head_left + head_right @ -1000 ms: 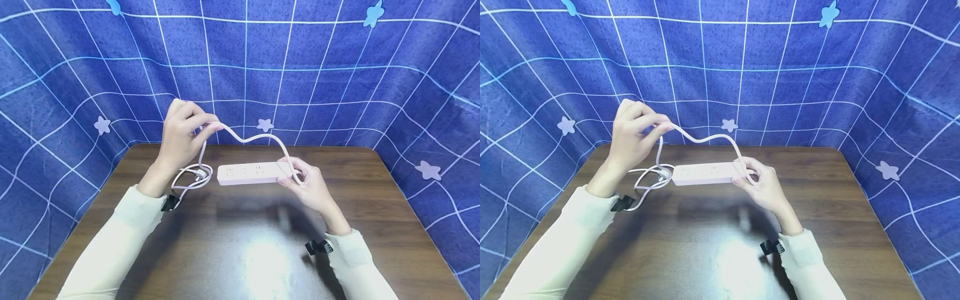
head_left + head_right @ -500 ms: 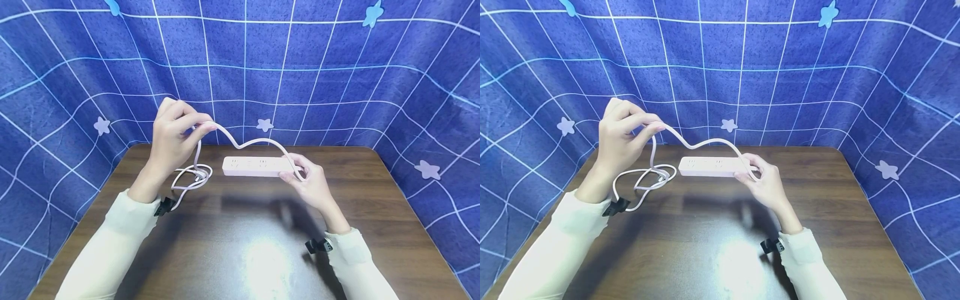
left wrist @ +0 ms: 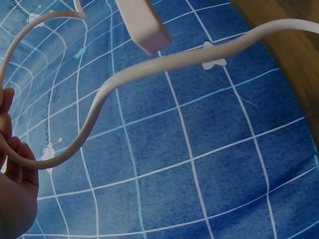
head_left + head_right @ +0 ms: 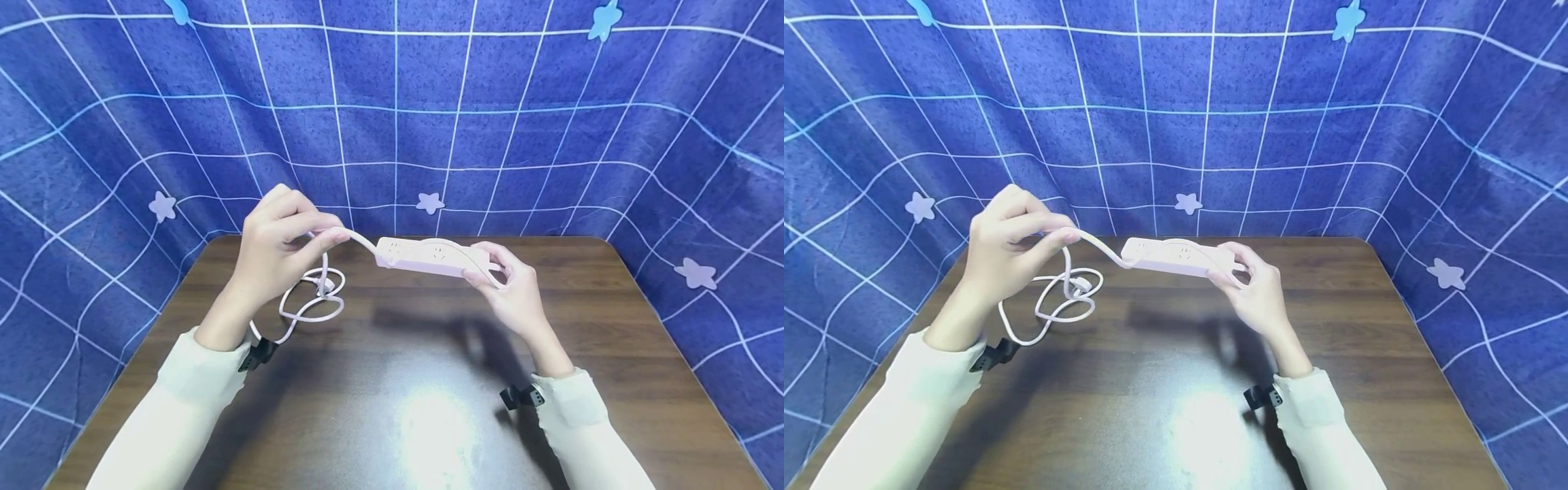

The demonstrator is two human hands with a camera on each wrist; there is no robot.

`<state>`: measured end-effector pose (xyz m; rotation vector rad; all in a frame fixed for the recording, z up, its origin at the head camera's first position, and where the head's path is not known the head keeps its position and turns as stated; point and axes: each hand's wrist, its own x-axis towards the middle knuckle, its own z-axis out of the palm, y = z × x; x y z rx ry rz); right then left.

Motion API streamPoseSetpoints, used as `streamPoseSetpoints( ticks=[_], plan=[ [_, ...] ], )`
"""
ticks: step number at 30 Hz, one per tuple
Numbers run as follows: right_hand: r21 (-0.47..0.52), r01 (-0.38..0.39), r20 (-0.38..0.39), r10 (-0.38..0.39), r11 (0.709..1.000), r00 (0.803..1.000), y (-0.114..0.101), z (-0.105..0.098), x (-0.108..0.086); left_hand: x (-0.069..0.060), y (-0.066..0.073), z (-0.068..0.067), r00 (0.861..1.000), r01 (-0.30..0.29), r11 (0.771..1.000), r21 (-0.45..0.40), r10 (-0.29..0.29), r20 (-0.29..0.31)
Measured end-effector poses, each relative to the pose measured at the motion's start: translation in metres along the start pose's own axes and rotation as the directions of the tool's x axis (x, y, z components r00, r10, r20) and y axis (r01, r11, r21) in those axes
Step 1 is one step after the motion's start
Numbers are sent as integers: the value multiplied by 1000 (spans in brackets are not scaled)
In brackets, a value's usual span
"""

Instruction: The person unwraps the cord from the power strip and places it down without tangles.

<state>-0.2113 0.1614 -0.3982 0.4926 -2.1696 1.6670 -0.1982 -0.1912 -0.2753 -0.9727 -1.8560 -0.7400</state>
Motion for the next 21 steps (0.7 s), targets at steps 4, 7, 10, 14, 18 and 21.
streamPoseSetpoints(
  ticks=[4,7,10,14,18,21],
  plan=[
    [12,-14,-26,14,1000,1000,0,0,1,-8,-1,-1,998,-5,999,-35,7,57],
    [3,-16,-41,17,1000,999,1,-1,2,-15,-2,-1,993,-24,995,-97,35,111],
    [2,-12,-47,12,1000,999,0,-1,2,-22,-4,-2,980,-46,984,-171,78,184],
    [0,-8,-47,8,1000,999,2,-2,1,-30,-6,-3,950,-37,959,-281,121,289],
    [15,3,-39,-2,1000,999,2,-2,1,-39,-8,-4,911,29,936,-350,120,395],
    [25,22,-32,-21,999,999,2,-2,0,-43,-8,-6,869,101,929,-356,92,485]
  ],
)
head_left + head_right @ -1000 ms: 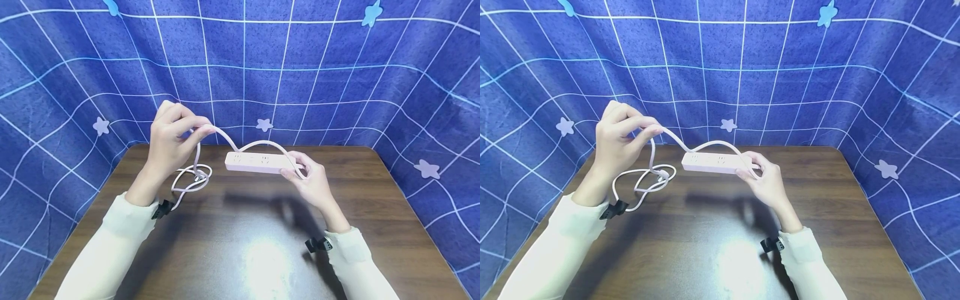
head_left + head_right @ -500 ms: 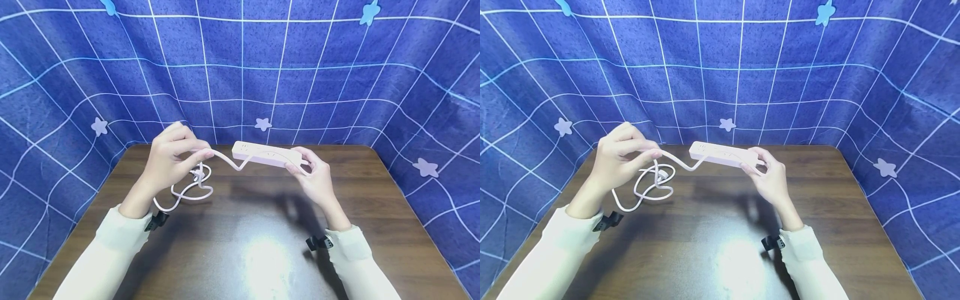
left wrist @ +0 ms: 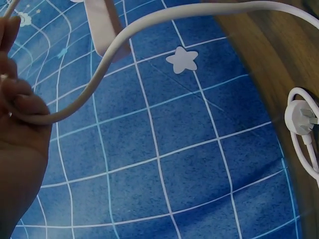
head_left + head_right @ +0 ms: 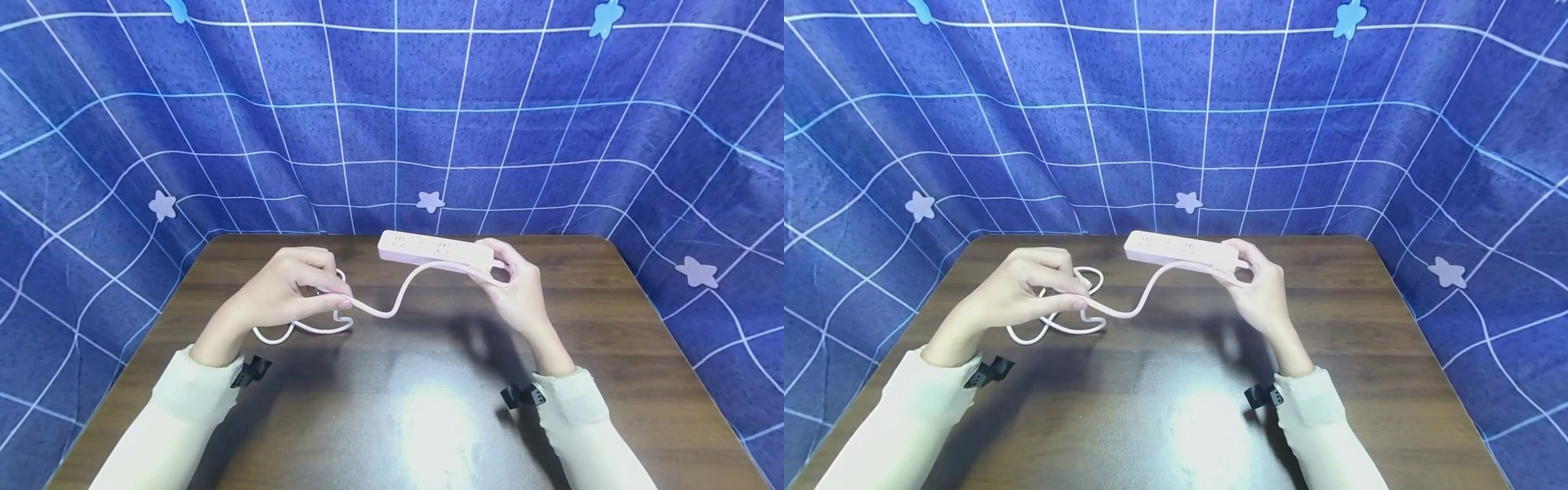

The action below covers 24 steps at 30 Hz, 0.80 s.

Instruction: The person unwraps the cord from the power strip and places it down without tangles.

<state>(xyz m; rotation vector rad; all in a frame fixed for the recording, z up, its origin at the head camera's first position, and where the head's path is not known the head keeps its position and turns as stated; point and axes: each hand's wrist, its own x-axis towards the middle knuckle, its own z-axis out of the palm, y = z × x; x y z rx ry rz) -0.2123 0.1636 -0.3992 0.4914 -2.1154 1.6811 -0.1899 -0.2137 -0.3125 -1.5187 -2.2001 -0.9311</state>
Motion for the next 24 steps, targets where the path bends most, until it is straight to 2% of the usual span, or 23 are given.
streamPoseSetpoints(
  ticks=[5,11,14,20,24],
  plan=[
    [-15,15,1,-15,1000,1000,-1,1,0,-2,0,1,987,81,997,-10,-78,138],
    [-20,13,-2,-13,1000,1000,-4,2,-1,-3,-5,9,953,189,980,-60,-168,253],
    [-16,19,-4,-19,1000,1000,-5,3,-1,-6,-10,17,938,228,971,-74,-198,286],
    [-17,31,-10,-32,999,999,-7,4,-1,-19,-27,31,912,294,954,-57,-262,315],
    [-21,30,-8,-30,999,1000,-8,4,-2,-27,-39,40,882,369,925,-89,-319,346]
  ],
)
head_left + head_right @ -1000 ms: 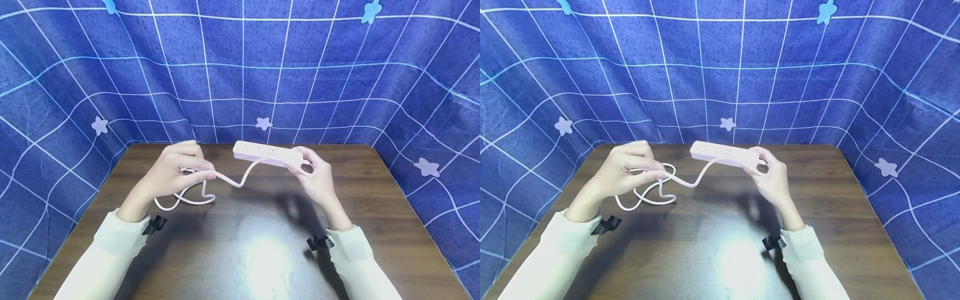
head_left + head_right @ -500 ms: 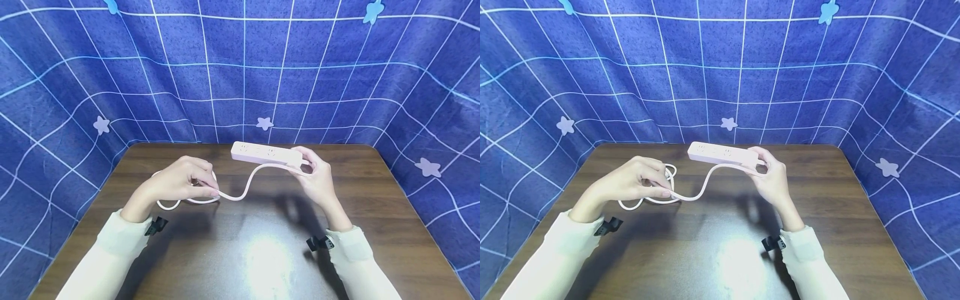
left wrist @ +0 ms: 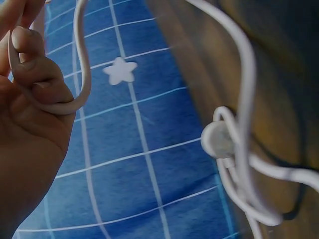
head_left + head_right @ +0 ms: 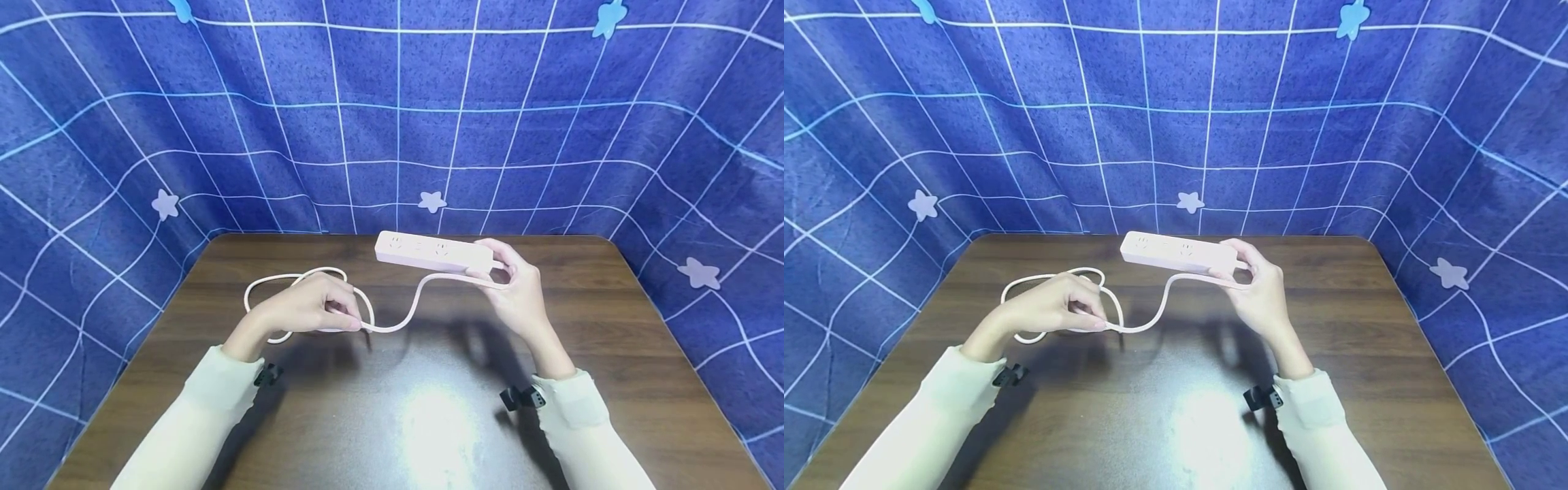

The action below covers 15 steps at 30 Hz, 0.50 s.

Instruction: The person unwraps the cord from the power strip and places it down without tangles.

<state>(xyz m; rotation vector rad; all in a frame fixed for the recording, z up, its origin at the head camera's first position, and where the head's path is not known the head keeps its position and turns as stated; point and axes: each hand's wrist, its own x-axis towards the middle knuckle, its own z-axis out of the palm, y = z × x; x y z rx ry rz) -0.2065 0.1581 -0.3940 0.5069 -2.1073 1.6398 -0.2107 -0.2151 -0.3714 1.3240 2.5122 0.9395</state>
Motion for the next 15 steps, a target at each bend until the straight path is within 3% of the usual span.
streamPoseSetpoints(
  ticks=[6,11,15],
  plan=[
    [11,-10,14,9,1000,1000,1,2,-1,-1,-15,12,997,75,994,-74,-74,19],
    [-5,1,27,-1,1000,1000,6,2,-1,-4,-22,20,992,128,992,-2,-128,8],
    [-41,18,12,-17,999,1000,10,3,-1,-5,-23,21,991,136,989,65,-134,-24]
  ],
)
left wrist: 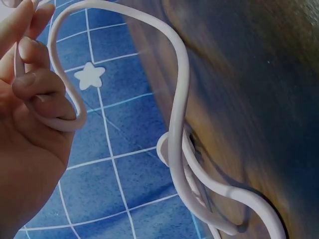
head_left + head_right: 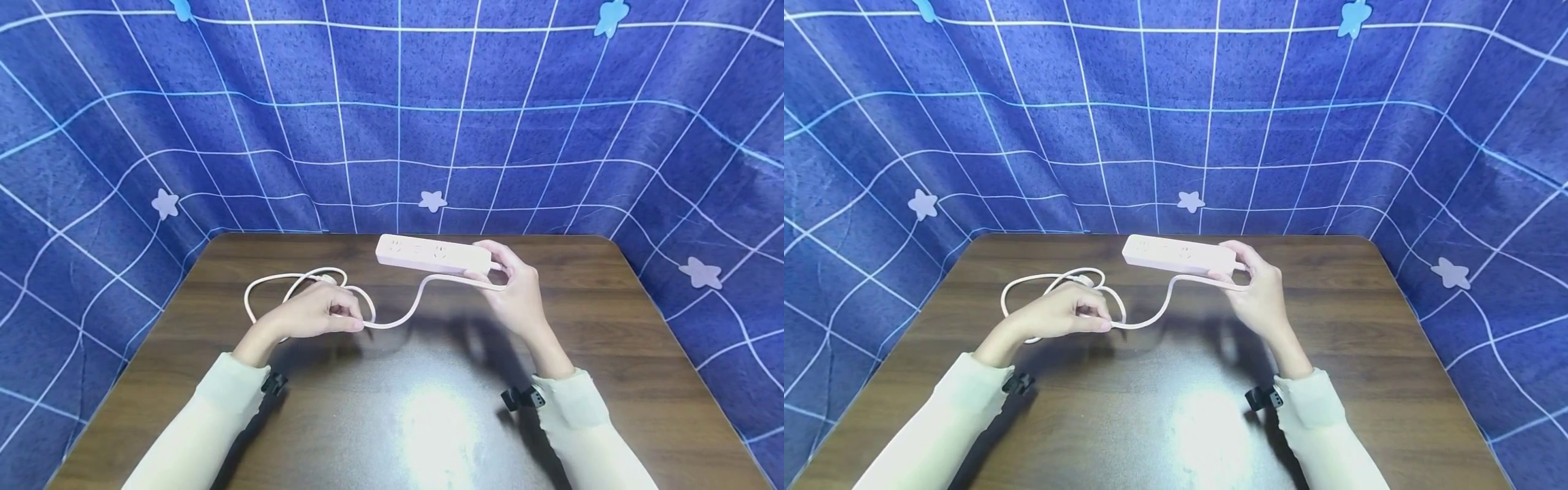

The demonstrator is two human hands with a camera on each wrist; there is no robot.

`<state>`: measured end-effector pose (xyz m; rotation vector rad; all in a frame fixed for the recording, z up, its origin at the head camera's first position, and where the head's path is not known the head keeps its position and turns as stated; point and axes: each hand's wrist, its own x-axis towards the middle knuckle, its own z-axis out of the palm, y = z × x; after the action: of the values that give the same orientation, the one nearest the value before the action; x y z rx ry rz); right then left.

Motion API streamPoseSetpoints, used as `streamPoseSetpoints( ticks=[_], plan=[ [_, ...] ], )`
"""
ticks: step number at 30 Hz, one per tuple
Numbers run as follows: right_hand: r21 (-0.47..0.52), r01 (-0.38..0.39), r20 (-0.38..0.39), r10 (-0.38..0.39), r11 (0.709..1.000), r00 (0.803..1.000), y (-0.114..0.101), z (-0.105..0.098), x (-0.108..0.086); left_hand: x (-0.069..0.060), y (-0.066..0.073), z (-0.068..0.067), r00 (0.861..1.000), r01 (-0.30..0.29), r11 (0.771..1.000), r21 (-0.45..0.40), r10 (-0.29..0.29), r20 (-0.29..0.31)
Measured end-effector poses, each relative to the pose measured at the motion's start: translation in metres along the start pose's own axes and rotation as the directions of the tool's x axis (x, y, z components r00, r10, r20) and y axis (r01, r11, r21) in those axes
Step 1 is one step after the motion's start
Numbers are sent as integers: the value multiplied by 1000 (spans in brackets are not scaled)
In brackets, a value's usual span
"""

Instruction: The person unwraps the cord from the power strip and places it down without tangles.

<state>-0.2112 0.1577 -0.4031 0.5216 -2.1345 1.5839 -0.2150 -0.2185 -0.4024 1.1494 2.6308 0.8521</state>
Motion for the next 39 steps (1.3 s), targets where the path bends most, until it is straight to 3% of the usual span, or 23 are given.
streamPoseSetpoints(
  ticks=[10,15,18,24,28,32,39],
  plan=[
    [-194,85,-70,-101,977,992,18,-4,2,-2,0,-6,996,-25,997,69,32,-89],
    [-247,69,-94,-94,967,991,29,-6,2,2,5,-6,996,-43,995,85,49,-68],
    [-292,48,-108,-83,955,991,37,-6,3,5,6,-5,997,-24,994,110,32,-70],
    [-371,-29,-123,-19,928,992,51,-6,6,12,3,-2,988,24,980,199,6,-152],
    [-392,-55,-74,28,918,997,59,-5,9,15,-2,-2,987,47,977,206,-13,-163],
    [-368,-71,14,82,927,997,69,-2,14,17,-1,0,992,1,986,164,19,-124],
    [-337,-97,162,160,936,974,79,15,24,17,3,5,998,-22,990,141,31,-62]
  ],
)
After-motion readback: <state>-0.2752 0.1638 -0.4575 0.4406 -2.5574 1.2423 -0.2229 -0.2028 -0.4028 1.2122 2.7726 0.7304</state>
